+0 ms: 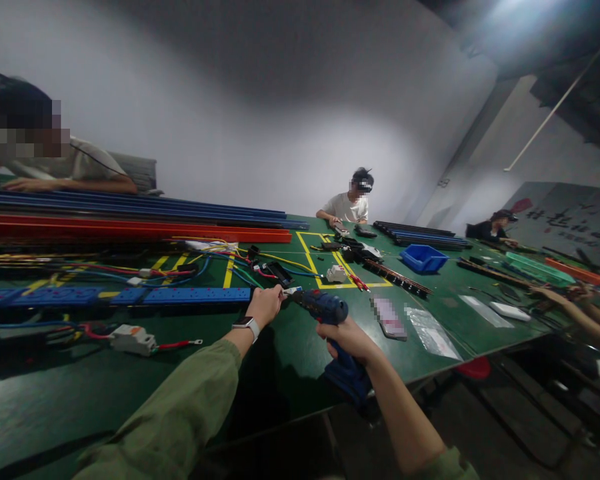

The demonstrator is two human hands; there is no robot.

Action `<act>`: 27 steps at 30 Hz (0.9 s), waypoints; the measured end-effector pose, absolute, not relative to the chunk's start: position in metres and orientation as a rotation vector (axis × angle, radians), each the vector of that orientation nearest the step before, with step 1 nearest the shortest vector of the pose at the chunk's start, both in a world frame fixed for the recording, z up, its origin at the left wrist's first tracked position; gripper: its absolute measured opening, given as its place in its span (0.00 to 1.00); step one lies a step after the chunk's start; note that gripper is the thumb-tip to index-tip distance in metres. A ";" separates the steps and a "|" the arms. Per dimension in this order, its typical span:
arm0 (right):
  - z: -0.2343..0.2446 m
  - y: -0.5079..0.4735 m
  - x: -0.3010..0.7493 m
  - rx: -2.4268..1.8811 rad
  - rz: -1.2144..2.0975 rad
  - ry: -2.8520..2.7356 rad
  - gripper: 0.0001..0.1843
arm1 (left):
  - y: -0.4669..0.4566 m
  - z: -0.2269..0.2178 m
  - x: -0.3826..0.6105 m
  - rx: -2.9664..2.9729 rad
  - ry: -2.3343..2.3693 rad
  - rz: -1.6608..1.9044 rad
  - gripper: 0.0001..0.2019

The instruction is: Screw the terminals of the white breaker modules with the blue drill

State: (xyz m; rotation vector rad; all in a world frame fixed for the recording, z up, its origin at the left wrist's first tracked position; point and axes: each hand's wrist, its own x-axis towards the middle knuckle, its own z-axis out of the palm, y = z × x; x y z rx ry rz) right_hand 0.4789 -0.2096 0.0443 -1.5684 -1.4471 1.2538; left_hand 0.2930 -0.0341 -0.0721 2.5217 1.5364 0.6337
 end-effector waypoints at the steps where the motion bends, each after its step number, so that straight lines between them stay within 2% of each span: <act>1: 0.045 -0.209 0.479 -1.570 1.250 -1.447 0.07 | -0.034 -0.072 0.293 2.518 1.537 0.635 0.13; 27: 0.040 -0.207 0.483 -1.549 1.237 -1.489 0.07 | -0.036 -0.068 0.292 2.495 1.536 0.611 0.14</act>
